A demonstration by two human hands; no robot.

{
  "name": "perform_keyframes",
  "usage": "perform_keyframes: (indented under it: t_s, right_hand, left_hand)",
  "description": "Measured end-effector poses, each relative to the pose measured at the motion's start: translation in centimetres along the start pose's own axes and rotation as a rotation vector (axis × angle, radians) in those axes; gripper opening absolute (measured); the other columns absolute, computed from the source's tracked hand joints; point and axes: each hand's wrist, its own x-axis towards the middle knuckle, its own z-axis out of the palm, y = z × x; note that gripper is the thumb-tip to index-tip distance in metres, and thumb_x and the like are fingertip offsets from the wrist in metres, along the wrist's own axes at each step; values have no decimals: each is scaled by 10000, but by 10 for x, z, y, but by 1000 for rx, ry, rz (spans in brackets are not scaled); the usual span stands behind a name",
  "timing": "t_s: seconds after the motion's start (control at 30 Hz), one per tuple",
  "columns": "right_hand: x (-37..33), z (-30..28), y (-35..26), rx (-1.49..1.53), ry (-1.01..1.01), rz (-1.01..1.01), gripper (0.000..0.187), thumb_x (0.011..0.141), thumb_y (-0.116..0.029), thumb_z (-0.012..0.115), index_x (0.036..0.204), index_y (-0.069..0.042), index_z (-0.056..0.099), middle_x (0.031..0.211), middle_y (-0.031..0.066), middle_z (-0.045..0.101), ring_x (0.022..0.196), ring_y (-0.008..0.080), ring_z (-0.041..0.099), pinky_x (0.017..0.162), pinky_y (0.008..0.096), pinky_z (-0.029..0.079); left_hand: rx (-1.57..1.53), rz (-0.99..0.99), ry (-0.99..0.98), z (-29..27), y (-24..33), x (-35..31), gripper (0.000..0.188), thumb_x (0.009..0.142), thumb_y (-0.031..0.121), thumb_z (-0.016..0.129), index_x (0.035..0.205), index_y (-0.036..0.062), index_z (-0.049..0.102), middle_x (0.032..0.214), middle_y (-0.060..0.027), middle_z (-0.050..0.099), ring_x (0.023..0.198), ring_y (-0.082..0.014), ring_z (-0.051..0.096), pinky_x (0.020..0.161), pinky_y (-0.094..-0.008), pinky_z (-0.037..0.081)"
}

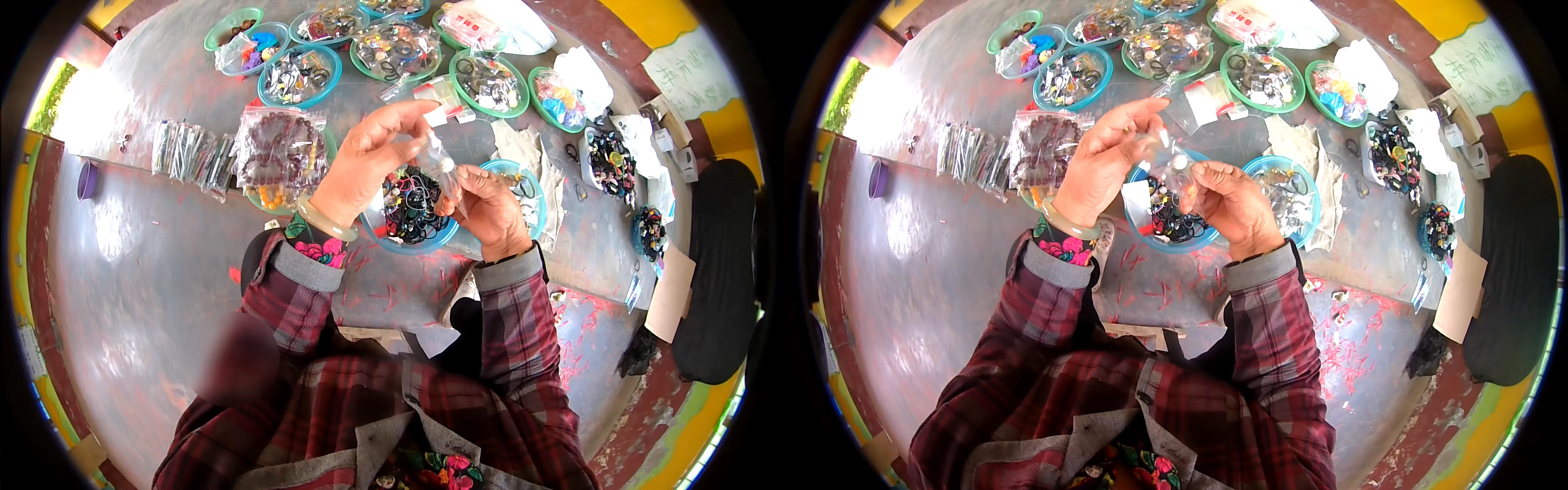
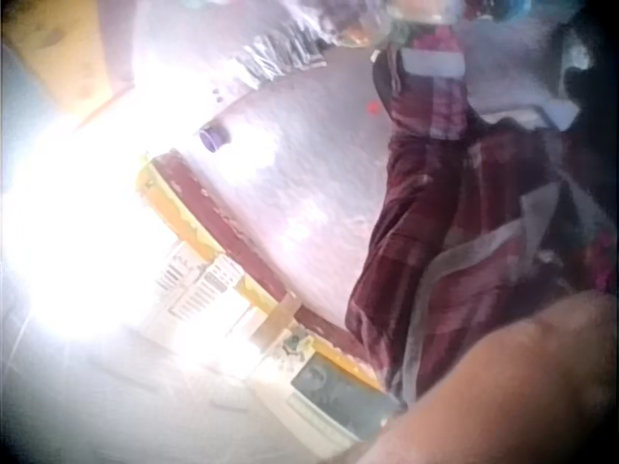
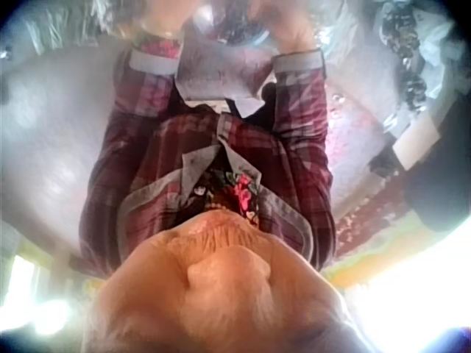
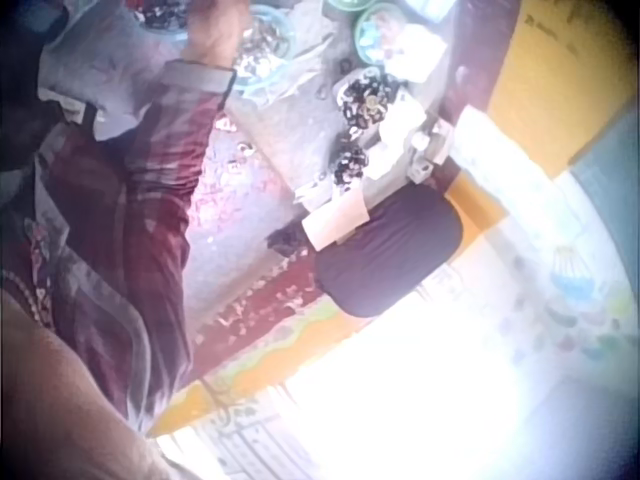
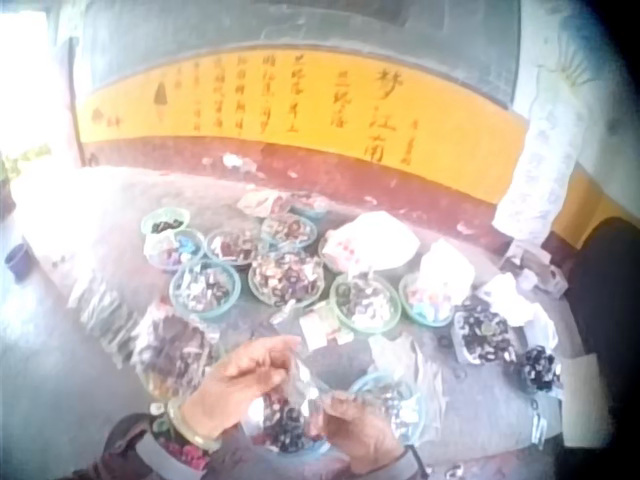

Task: The person sits at a table and repeatedly picks up small hair accessories from a blue bowl. They place each item into a small clear plastic bag, seal the bag, and set it aside. The process is repeated continuously throughout the clip.

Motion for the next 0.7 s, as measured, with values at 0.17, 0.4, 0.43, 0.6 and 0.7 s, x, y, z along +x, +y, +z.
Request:
perform_keyframes:
  t_s: [0.17,0.4,0.43,0.6,0.7]
  right_hand:
    - [-2,0,1,-42,11,19,252,864,-217,541,742,2,564,662,95,578,610,206,561,634,314,441]
    - [-2,3,-5,-371,288,-17,284,877,-280,550,847,-5,614,740,62,610,640,164,582,615,255,452]
    - [-1,2,-6,-481,412,-53,302,877,-301,550,863,-7,619,756,61,617,649,160,586,616,249,450]
    - [-4,15,-15,-382,440,-305,352,866,-350,555,963,-18,621,866,68,648,804,126,596,724,234,419]
    - [-4,16,-13,-403,403,-359,302,851,-297,588,986,-29,620,885,60,651,827,119,593,747,237,411]
  left_hand:
    - [-11,91,-135,-3,2,2,194,828,30,555,1021,16,572,1185,-95,522,1054,-152,479,826,-245,404]
    - [-71,-188,-56,-4,4,0,105,829,82,586,911,19,578,949,-100,621,737,-85,539,615,-202,433]
    - [-50,-217,-15,-3,4,0,106,829,89,589,907,18,582,904,-80,624,695,-72,529,591,-195,429]
    - [162,-284,78,2,3,1,105,823,115,606,858,16,604,768,-6,586,612,-54,511,544,-190,427]
    - [198,-289,83,5,2,2,108,821,125,612,842,19,609,744,7,566,605,-53,511,539,-192,429]
